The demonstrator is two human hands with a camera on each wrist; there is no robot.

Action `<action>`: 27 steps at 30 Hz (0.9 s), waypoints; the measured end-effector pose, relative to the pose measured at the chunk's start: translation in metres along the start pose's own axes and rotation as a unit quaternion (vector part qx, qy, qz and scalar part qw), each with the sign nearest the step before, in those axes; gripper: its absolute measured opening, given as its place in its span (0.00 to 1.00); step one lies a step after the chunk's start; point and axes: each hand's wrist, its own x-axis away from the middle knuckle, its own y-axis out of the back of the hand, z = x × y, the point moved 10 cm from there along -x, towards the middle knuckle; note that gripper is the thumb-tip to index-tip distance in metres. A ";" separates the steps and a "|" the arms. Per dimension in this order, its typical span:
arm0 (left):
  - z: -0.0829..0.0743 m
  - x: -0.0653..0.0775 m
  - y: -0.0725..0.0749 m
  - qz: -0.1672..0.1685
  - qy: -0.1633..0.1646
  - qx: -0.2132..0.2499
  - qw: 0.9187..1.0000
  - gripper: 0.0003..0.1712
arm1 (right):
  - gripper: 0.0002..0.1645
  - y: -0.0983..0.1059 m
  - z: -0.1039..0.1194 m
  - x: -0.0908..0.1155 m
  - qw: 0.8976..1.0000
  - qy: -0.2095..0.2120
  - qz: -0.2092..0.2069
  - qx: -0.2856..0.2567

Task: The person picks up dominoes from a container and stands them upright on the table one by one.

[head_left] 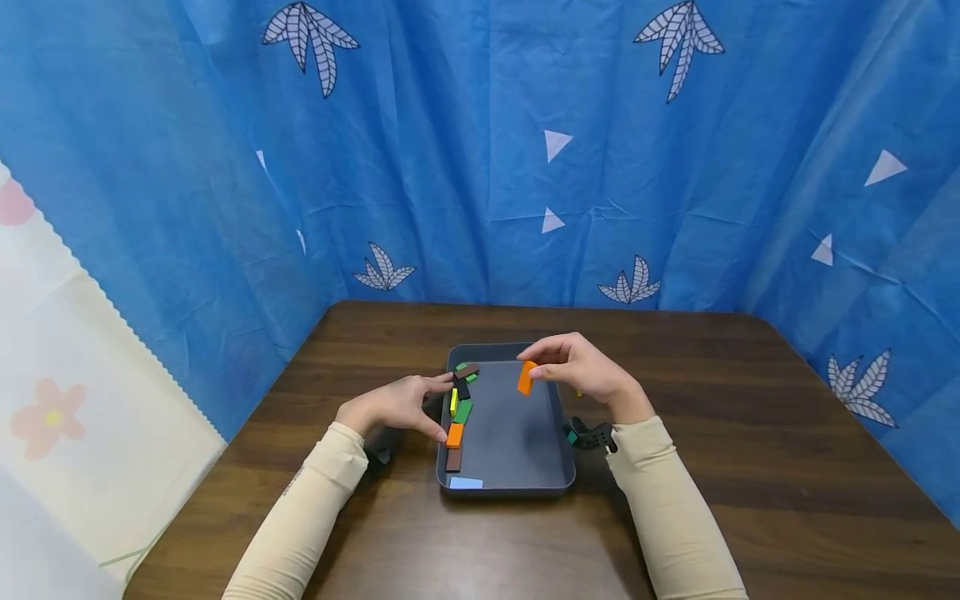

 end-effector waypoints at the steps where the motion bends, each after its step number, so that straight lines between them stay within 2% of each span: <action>1: 0.000 0.000 0.001 -0.001 0.000 -0.001 1.000 0.56 | 0.19 0.004 0.000 0.001 1.000 -0.001 -0.006 -0.001; 12: -0.001 0.000 0.001 0.003 -0.001 -0.004 1.000 0.56 | 0.22 0.040 -0.012 0.014 0.996 -0.021 -0.087 0.004; 18: 0.000 0.000 0.001 0.004 0.000 -0.002 1.000 0.56 | 0.20 0.055 -0.017 0.021 0.993 -0.024 -0.111 -0.007; 27: 0.000 -0.001 0.002 0.006 -0.002 0.000 1.000 0.56 | 0.22 0.074 -0.027 0.031 0.989 -0.041 -0.143 0.004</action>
